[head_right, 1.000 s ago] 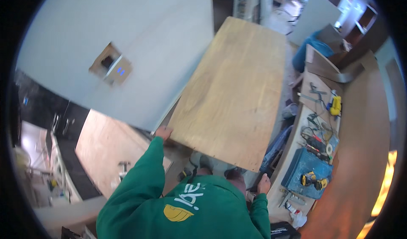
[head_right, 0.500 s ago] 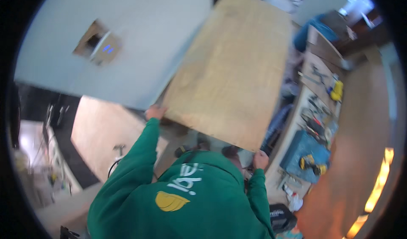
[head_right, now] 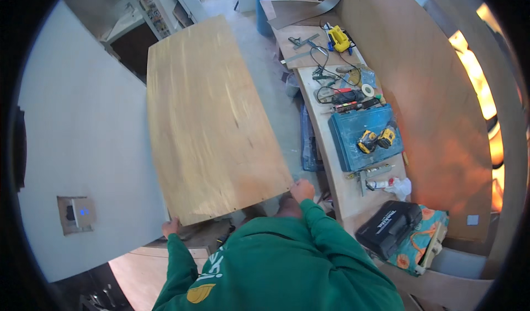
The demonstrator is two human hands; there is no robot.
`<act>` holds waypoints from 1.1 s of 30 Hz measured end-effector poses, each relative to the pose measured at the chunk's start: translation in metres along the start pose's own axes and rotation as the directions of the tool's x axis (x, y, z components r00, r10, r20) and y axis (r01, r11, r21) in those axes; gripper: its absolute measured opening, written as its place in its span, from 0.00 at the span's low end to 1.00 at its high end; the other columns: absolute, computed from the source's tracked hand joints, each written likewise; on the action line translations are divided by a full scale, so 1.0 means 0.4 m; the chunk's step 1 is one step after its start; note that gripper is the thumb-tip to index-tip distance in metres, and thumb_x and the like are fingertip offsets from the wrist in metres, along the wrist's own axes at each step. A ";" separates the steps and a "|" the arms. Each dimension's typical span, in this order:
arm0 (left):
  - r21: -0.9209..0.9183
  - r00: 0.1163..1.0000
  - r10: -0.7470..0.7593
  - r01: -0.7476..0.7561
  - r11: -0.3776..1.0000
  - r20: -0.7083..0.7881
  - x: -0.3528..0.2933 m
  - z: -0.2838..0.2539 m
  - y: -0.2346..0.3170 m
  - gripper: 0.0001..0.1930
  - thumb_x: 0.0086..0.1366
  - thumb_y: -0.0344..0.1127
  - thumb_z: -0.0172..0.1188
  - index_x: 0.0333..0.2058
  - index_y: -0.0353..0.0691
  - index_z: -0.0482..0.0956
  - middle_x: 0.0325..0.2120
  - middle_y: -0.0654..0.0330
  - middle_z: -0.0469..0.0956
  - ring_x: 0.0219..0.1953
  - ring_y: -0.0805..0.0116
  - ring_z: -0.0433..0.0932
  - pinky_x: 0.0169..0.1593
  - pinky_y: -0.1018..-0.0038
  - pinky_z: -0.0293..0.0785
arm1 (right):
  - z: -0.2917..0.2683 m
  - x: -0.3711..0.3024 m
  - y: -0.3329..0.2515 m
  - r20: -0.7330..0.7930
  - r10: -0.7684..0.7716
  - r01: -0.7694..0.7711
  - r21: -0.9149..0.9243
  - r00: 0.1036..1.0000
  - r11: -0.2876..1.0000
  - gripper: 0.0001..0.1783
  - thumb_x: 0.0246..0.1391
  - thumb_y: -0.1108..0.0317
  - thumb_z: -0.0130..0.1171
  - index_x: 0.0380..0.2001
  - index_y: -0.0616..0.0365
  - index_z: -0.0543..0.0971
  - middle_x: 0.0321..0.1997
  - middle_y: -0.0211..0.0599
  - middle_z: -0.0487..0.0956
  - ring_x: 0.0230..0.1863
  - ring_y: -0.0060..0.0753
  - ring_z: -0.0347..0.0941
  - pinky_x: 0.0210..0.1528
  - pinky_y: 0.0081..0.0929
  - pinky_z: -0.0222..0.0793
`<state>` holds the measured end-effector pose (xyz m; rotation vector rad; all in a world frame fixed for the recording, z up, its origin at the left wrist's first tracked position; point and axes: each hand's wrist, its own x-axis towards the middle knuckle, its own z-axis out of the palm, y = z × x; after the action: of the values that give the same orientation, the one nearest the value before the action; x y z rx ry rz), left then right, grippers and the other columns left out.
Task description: The person uses a cordless drill to drive screws into wooden cabinet panels, securing them together. They then lift and position a large white cabinet door onto the assembled frame.
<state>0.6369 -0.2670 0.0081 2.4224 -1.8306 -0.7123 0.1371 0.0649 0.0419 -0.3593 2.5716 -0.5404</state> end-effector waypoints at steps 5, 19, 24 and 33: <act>-0.020 1.000 0.020 -0.020 1.000 -0.022 0.045 0.039 -0.038 0.29 0.50 0.51 0.70 0.37 0.25 0.83 0.37 0.35 0.83 0.43 0.40 0.83 0.50 0.53 0.78 | 0.011 -0.003 -0.009 0.037 0.022 -0.026 0.109 0.999 0.994 0.12 0.51 0.63 0.61 0.37 0.60 0.80 0.39 0.58 0.84 0.45 0.64 0.79 0.49 0.55 0.74; -0.367 0.966 -0.052 0.146 0.919 0.255 -0.005 0.020 0.047 0.23 0.60 0.41 0.64 0.42 0.22 0.79 0.38 0.41 0.83 0.40 0.52 0.82 0.46 0.58 0.78 | 0.037 0.038 0.025 0.196 -0.129 0.116 0.079 0.972 0.990 0.21 0.55 0.64 0.58 0.52 0.56 0.78 0.48 0.60 0.82 0.51 0.67 0.77 0.54 0.56 0.72; -0.408 0.999 0.042 -0.035 0.912 0.007 0.009 0.054 0.015 0.31 0.64 0.52 0.63 0.46 0.20 0.79 0.42 0.36 0.82 0.45 0.46 0.82 0.51 0.56 0.75 | 0.030 0.017 0.004 0.173 -0.094 0.070 0.139 0.980 0.988 0.22 0.53 0.65 0.58 0.52 0.56 0.77 0.48 0.62 0.82 0.51 0.68 0.78 0.56 0.56 0.72; -0.247 0.998 0.020 -0.036 0.968 -0.068 0.019 0.080 0.038 0.34 0.65 0.54 0.60 0.50 0.19 0.75 0.47 0.32 0.80 0.50 0.40 0.79 0.56 0.55 0.73 | 0.056 0.024 0.014 0.157 -0.080 0.059 0.133 0.984 0.989 0.23 0.53 0.63 0.60 0.53 0.56 0.78 0.48 0.61 0.82 0.53 0.65 0.78 0.56 0.54 0.73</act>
<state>0.6130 -0.2706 -0.0188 2.2298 -1.6382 -0.7975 0.1395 0.0597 0.0177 -0.4311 2.3619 -0.6697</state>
